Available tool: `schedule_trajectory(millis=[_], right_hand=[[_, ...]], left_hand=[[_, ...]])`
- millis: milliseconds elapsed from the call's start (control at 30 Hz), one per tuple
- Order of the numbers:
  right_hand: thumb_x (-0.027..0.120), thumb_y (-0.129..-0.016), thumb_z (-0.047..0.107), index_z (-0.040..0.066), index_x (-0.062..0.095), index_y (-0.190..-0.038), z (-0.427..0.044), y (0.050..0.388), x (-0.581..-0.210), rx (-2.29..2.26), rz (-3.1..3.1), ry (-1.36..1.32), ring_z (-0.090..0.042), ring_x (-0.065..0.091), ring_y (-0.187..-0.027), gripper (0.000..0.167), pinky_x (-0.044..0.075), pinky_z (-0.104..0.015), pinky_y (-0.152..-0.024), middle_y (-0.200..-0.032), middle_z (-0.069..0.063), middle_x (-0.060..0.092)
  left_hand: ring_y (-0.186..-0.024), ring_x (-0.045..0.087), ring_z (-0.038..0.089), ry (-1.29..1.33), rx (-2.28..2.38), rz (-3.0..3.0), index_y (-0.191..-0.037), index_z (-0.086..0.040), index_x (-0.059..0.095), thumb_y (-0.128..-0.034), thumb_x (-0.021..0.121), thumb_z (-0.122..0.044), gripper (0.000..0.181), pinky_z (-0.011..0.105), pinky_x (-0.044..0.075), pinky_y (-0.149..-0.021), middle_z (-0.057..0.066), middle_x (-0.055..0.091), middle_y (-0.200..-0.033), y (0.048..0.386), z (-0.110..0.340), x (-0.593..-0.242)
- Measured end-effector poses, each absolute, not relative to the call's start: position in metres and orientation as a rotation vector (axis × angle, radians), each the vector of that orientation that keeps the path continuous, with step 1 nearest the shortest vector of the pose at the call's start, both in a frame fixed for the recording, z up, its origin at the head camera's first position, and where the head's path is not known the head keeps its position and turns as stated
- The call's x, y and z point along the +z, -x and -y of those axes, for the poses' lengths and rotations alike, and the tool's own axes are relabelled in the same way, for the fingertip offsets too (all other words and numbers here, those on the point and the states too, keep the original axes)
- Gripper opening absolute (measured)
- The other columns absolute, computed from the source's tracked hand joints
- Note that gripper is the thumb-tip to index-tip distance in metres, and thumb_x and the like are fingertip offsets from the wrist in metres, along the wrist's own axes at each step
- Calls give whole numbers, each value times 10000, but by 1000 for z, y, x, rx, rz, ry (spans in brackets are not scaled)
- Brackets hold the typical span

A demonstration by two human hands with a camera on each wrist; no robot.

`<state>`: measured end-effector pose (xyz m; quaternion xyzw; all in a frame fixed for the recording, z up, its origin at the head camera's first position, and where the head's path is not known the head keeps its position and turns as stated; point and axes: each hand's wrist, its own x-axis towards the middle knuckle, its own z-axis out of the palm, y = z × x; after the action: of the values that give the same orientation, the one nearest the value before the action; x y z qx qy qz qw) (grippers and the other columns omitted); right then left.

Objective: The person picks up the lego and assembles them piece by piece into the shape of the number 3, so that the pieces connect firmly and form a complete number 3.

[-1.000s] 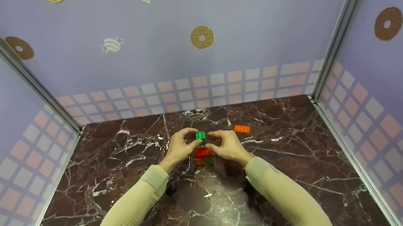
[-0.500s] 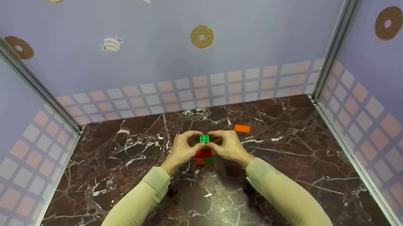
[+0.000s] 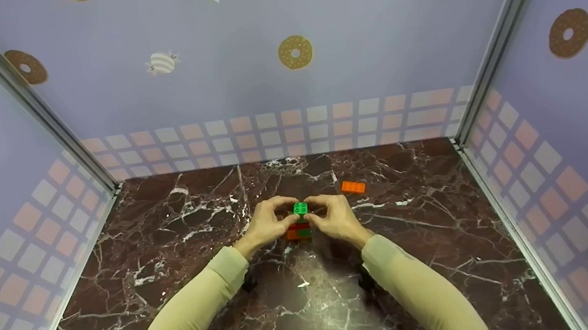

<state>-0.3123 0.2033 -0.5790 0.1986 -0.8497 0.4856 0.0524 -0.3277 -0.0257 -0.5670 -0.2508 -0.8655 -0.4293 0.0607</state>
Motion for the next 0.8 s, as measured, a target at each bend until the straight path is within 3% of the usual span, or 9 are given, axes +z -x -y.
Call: schedule_trajectory(millis=[167, 600, 800], right_hand=[[835, -990, 41, -10, 789, -1340, -204, 313, -581, 1465, 2580, -613, -481, 801, -1175, 356, 685, -567, -955, -1326, -247, 806], [864, -935, -12, 11, 829, -1259, -206, 313, -588, 1350, 2481, -739, -382, 857, -980, 327, 717, -437, -800, -1173, -209, 849], [884, -896, -4, 7, 832, -1219, -205, 316, -592, 1150, 2397, -819, -345, 856, -917, 327, 710, -448, -764, -1091, -181, 863]], left_hand=[[-1168, 812, 309, 753, -1324, 2616, -1269, -43, 827, -961, 847, -123, 319, 418, 653, -1054, 146, 841, -1254, 328, 25, -569], [-1131, 821, 291, 782, -1348, 2612, -1259, -51, 830, -961, 857, -104, 304, 389, 666, -1015, 137, 843, -1231, 327, 26, -571], [-1099, 820, 289, 799, -1310, 2589, -1258, -45, 830, -954, 861, -90, 308, 388, 666, -1002, 139, 844, -1201, 326, 26, -572]])
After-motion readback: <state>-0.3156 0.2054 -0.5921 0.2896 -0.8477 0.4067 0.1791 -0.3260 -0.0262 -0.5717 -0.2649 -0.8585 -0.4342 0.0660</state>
